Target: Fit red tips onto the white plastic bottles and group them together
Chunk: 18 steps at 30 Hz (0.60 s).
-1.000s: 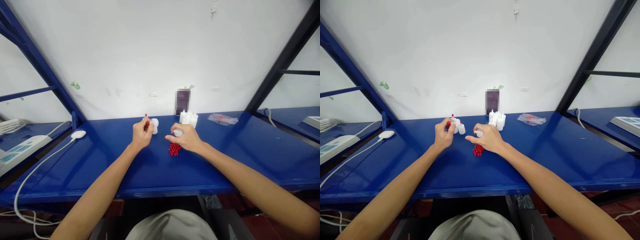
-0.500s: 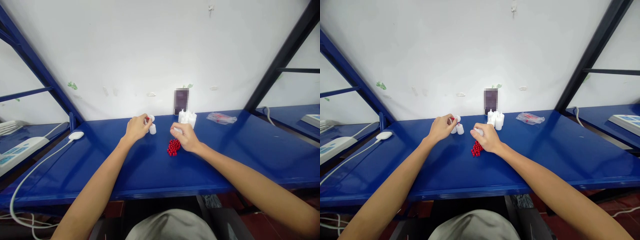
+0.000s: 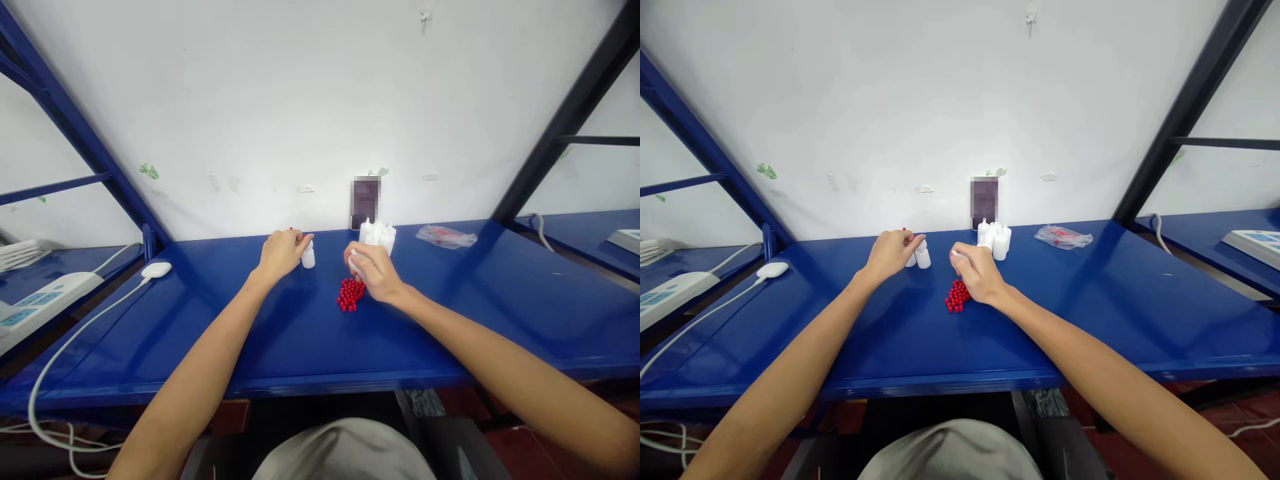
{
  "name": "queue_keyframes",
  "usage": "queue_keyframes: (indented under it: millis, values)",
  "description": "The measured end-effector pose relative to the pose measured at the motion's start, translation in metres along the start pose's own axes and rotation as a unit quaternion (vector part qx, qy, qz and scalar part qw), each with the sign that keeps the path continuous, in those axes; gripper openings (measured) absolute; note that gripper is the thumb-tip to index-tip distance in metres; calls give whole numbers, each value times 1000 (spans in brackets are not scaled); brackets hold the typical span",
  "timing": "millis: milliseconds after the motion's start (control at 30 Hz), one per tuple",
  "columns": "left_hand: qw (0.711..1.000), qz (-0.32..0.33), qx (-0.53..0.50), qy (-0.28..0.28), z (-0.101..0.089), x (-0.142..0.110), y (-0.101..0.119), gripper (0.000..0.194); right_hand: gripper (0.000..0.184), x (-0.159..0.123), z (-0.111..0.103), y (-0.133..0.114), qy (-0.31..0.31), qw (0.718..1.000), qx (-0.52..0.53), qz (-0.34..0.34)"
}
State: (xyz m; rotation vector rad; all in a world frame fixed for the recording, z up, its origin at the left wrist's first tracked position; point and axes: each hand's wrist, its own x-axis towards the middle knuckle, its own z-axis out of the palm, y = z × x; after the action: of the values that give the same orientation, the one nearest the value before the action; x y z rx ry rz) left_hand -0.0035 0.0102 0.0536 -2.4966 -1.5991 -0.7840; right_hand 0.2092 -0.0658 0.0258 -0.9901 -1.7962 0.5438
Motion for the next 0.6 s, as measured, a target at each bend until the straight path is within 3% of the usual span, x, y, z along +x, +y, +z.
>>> queue_keyframes:
  millis: [133, 400, 467, 600]
  values:
    - [1000, -1, -9, 17, 2, 0, -1, 45, 17, 0, -2, 3, 13, 998, 55, 30]
    - [1000, -4, 14, 6, 1, -7, 7, 39, 15, -1, -1, 1, 21, 999, 44, 20]
    - [999, 35, 8, -10, 5, -13, 11, 37, 13, 0, -1, 1, 33, 998, 52, 27]
    - [971, 218, -32, -94, 18, -28, 19, 29, 13, 4, -1, 2, 45, 991, 114, 53]
